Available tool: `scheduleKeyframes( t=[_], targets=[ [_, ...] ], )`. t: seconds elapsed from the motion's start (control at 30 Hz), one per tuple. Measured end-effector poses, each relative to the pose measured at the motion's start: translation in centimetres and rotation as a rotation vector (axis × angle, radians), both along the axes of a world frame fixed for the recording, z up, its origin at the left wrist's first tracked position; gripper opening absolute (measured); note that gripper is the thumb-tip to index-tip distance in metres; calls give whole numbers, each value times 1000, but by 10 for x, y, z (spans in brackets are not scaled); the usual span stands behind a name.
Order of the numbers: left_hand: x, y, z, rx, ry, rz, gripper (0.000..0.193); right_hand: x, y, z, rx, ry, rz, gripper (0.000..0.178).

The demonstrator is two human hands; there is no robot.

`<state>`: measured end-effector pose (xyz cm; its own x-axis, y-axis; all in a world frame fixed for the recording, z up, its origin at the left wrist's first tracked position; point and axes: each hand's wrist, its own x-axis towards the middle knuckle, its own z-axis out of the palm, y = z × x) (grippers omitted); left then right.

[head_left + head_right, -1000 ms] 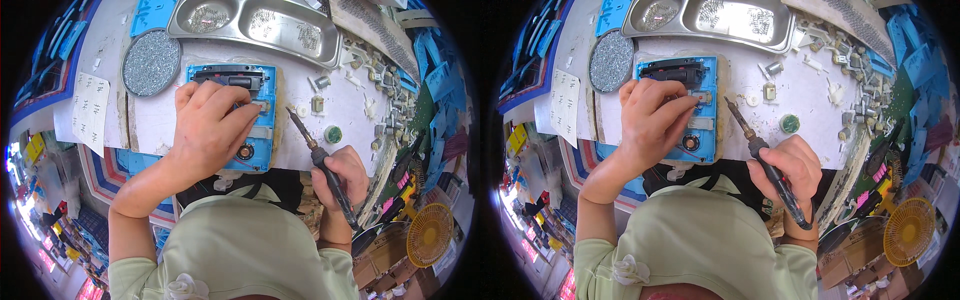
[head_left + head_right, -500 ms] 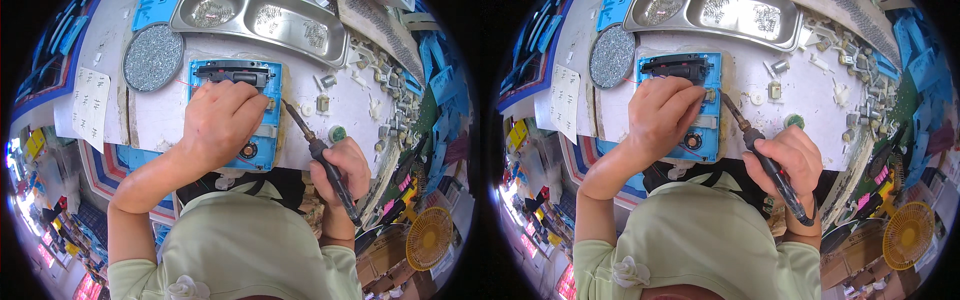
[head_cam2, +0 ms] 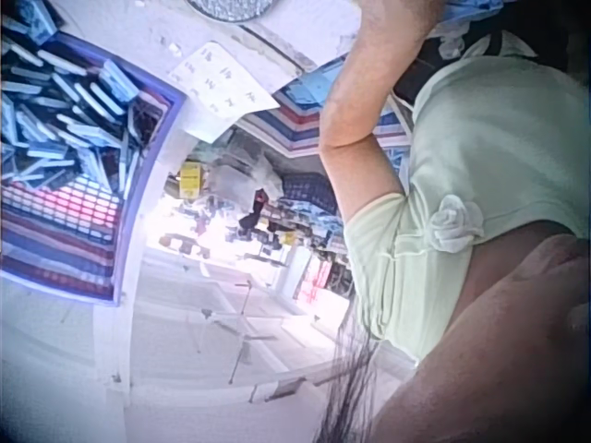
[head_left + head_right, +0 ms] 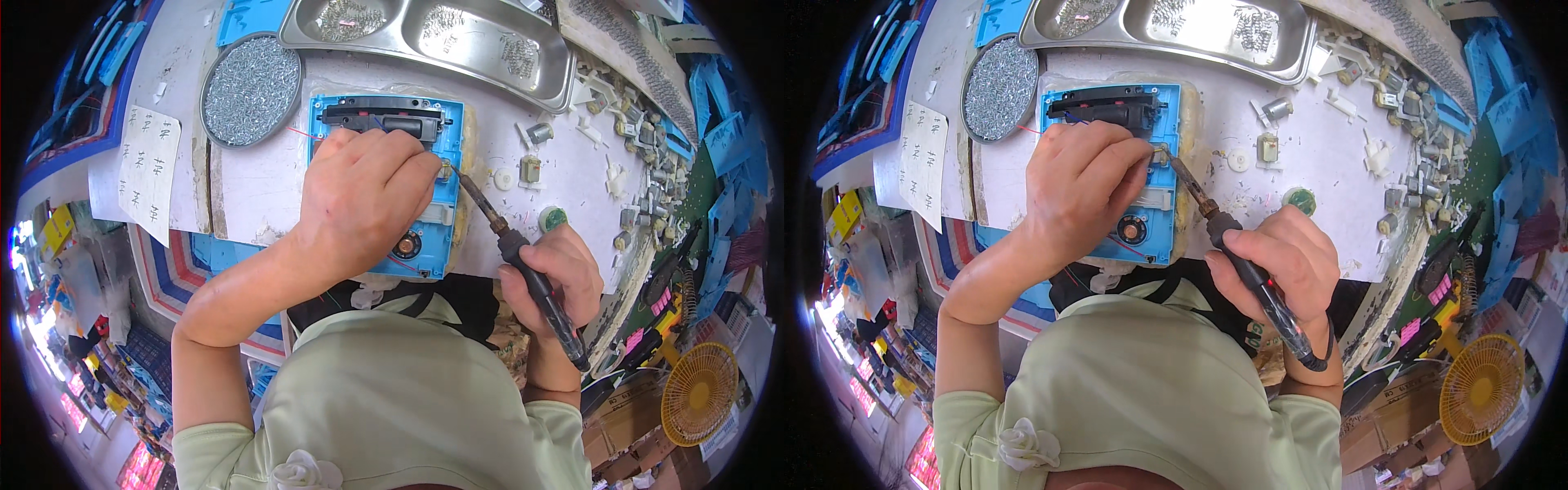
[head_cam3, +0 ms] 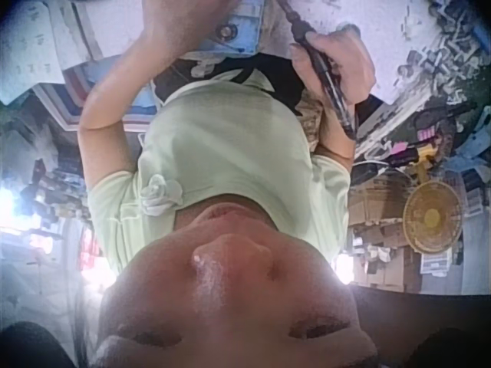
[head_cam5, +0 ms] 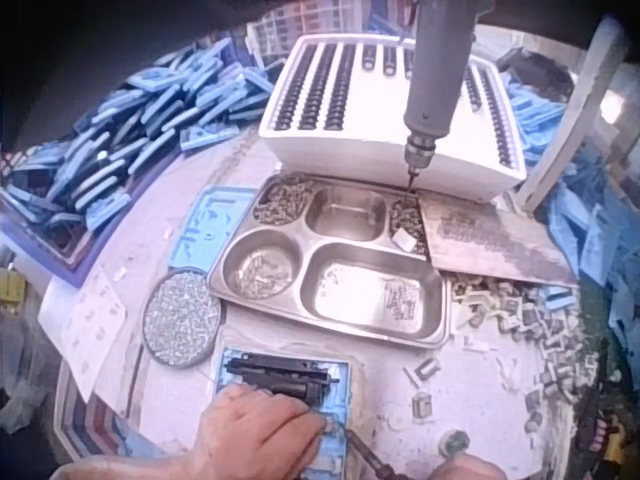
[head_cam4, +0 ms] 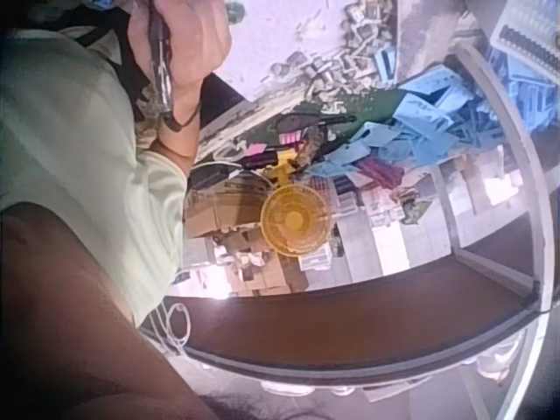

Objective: Soldering components and assembling an electronic device into a blue plastic housing.

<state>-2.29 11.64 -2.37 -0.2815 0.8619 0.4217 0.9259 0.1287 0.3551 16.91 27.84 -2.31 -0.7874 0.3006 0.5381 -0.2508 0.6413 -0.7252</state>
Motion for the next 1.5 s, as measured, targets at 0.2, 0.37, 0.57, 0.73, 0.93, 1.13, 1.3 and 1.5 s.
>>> scheduleKeyframes(
  t=[0.2,0.37,0.57,0.73,0.93,1.13,1.3,1.5],
  targets=[
    [0,0,-4,21,11,7,30,-2,-2,0,13,-9,-6,38],
    [-1,0,-1,-11,3,1,30,-3,-2,-1,10,-19,-3,38],
    [-1,-1,-1,-26,1,-8,29,-3,-2,0,10,-21,-11,37],
    [-2,-1,-1,-47,2,-7,29,-1,-2,4,-10,-24,-26,37],
    [-2,0,-2,-30,6,-12,28,-1,-2,4,3,-21,-27,36],
    [-1,-4,3,19,6,-5,31,-1,-1,3,-5,-9,-30,36],
    [-26,-25,22,-8,93,100,31,4,4,4,-3,-19,-55,36],
    [-42,-56,21,-228,107,114,19,4,5,8,18,-28,-60,35]
  ],
)
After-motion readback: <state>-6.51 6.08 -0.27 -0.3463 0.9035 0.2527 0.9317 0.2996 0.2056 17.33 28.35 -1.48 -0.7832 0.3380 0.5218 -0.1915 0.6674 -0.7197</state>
